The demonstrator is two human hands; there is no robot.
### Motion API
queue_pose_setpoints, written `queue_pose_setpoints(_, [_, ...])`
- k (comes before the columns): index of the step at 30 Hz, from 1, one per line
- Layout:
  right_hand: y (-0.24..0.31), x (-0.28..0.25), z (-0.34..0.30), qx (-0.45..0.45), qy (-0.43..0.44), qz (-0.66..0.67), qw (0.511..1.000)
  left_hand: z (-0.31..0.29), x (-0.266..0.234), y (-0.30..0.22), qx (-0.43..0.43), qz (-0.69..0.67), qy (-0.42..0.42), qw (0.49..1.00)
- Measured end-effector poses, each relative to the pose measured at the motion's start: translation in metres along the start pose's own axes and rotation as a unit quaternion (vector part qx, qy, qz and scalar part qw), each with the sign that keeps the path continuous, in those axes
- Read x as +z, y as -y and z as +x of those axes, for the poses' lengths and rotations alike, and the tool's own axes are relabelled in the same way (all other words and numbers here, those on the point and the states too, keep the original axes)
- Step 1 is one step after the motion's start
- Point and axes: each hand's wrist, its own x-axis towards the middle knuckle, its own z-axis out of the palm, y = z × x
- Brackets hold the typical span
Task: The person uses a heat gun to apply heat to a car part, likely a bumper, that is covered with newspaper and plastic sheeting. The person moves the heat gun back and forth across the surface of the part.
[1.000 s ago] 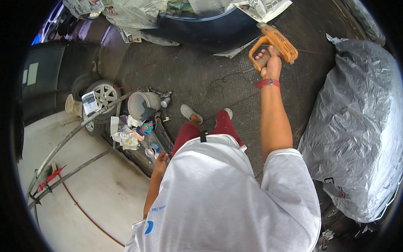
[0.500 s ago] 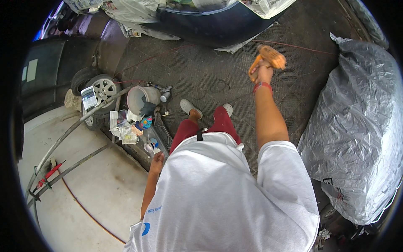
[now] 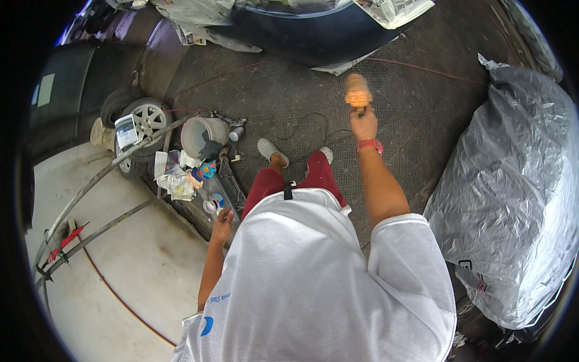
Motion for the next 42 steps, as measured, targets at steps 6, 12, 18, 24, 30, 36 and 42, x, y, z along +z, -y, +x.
queue_pose_setpoints(6, [0.015,0.028,-0.024,0.002,-0.070,0.227,0.971,0.000,0.009,0.012,-0.028,-0.002,0.020,0.999])
queue_pose_setpoints(12, [0.040,0.055,-0.064,-0.108,0.166,0.114,0.974,0.004,0.015,0.023,-0.041,0.031,0.030,0.998])
queue_pose_setpoints(18, [0.091,0.025,-0.087,-0.098,0.133,0.195,0.967,0.011,0.018,0.004,-0.041,0.012,0.039,0.998])
queue_pose_setpoints(24, [0.123,-0.009,-0.087,-0.037,-0.078,0.301,0.950,0.015,0.024,-0.019,0.034,0.023,0.029,0.999])
queue_pose_setpoints(30, [0.170,-0.013,-0.089,-0.124,0.068,0.274,0.951,0.027,0.036,-0.102,0.151,0.049,0.029,0.987])
queue_pose_setpoints(36, [0.194,-0.003,-0.095,-0.203,0.185,0.297,0.915,-0.008,0.051,-0.255,0.277,0.098,0.069,0.954])
queue_pose_setpoints(42, [0.182,-0.048,-0.072,-0.162,0.009,0.302,0.939,-0.044,0.060,-0.327,0.325,0.036,0.149,0.933])
